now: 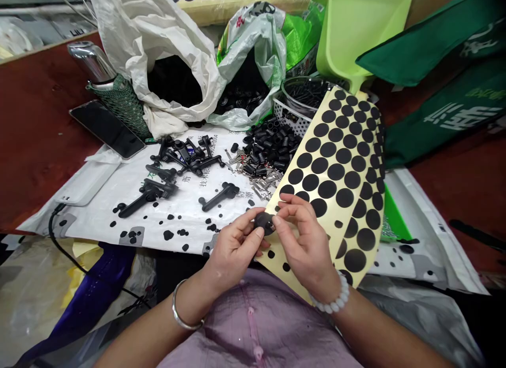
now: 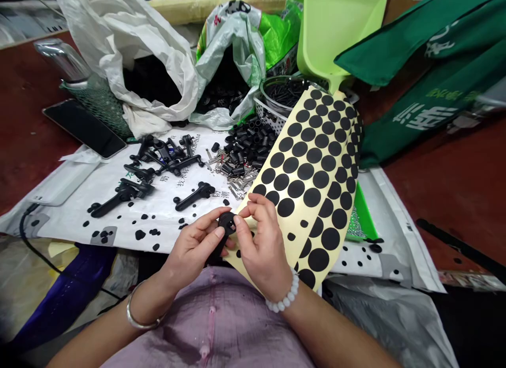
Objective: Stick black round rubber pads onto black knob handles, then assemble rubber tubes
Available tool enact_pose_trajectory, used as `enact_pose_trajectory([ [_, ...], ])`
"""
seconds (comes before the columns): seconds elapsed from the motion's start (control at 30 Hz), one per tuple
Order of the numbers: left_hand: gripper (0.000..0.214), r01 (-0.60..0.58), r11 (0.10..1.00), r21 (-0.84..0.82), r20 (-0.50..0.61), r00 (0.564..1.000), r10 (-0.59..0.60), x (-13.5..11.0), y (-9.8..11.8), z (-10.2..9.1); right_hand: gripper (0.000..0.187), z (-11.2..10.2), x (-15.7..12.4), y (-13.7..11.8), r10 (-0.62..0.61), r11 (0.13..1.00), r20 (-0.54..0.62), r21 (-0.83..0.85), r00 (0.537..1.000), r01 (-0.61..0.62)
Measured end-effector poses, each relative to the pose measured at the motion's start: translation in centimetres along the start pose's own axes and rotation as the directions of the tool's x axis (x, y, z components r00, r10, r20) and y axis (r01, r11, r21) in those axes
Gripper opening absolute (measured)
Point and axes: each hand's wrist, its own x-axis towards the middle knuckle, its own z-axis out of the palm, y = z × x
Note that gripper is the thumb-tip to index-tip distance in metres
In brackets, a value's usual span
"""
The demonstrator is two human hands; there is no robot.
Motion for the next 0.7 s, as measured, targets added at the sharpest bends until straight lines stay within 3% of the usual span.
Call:
enact_pose_trajectory([
  [0.07, 0.039, -0.005, 1.000, 0.000, -0.008, 1.000, 0.005, 0.0, 0.0, -0.1, 0.026, 0.0, 0.1, 0.2, -0.002, 0.999, -0.066, -0.035, 0.998, 0.000],
  [0.13, 0.038, -0.012, 1.000, -0.013, -0.008, 1.000, 0.012, 0.0, 0.0, 0.0, 0.041, -0.1, 0.3, 0.1, 0.082, 0.995, -0.030, 0.055, 0.996, -0.080],
  [0.23, 0.031, -0.034, 0.996, -0.087, -0.004, 0.999, 0.033, 0.1, -0.1, 0.1, 0.028, -0.1, 0.6, -0.7, 0.199, 0.937, 0.213, 0.244, 0.957, -0.249],
  [0.4, 0.021, -0.007, 0.985, -0.173, 0.018, 1.000, 0.010, 0.3, 0.0, -0.2, 0.016, -0.1, 0.7, -2.1, 0.202, 0.818, 0.481, 0.396, 0.853, -0.417],
  [0.47, 0.022, -0.019, 0.993, -0.112, 0.040, 0.999, 0.024, 0.3, 0.6, -0.7, 0.013, -0.6, 0.8, -2.1, 0.192, 0.820, 0.517, 0.383, 0.834, -0.425],
  [0.53, 0.023, -0.073, 0.994, 0.078, -0.002, 0.997, 0.074, 0.3, 1.1, -1.2, 0.013, -1.7, 0.9, -1.7, 0.180, 0.885, 0.442, 0.318, 0.879, -0.341],
  [0.6, 0.028, -0.138, 0.901, 0.411, -0.095, 0.977, 0.193, 0.7, 1.4, -1.8, 0.012, -3.1, 1.2, -0.9, 0.113, 0.975, 0.255, 0.159, 0.960, -0.157],
  [0.63, 0.033, -0.153, 0.787, 0.597, -0.126, 0.952, 0.280, 1.0, 1.3, -2.0, 0.011, -3.9, 1.4, -0.4, 0.040, 0.998, 0.149, 0.036, 0.988, -0.046],
  [0.7, 0.041, -0.140, 0.455, 0.879, -0.090, 0.890, 0.447, 1.9, 0.7, -2.5, 0.010, -5.4, 1.8, 0.7, -0.148, 0.955, 0.005, -0.261, 0.989, 0.144],
])
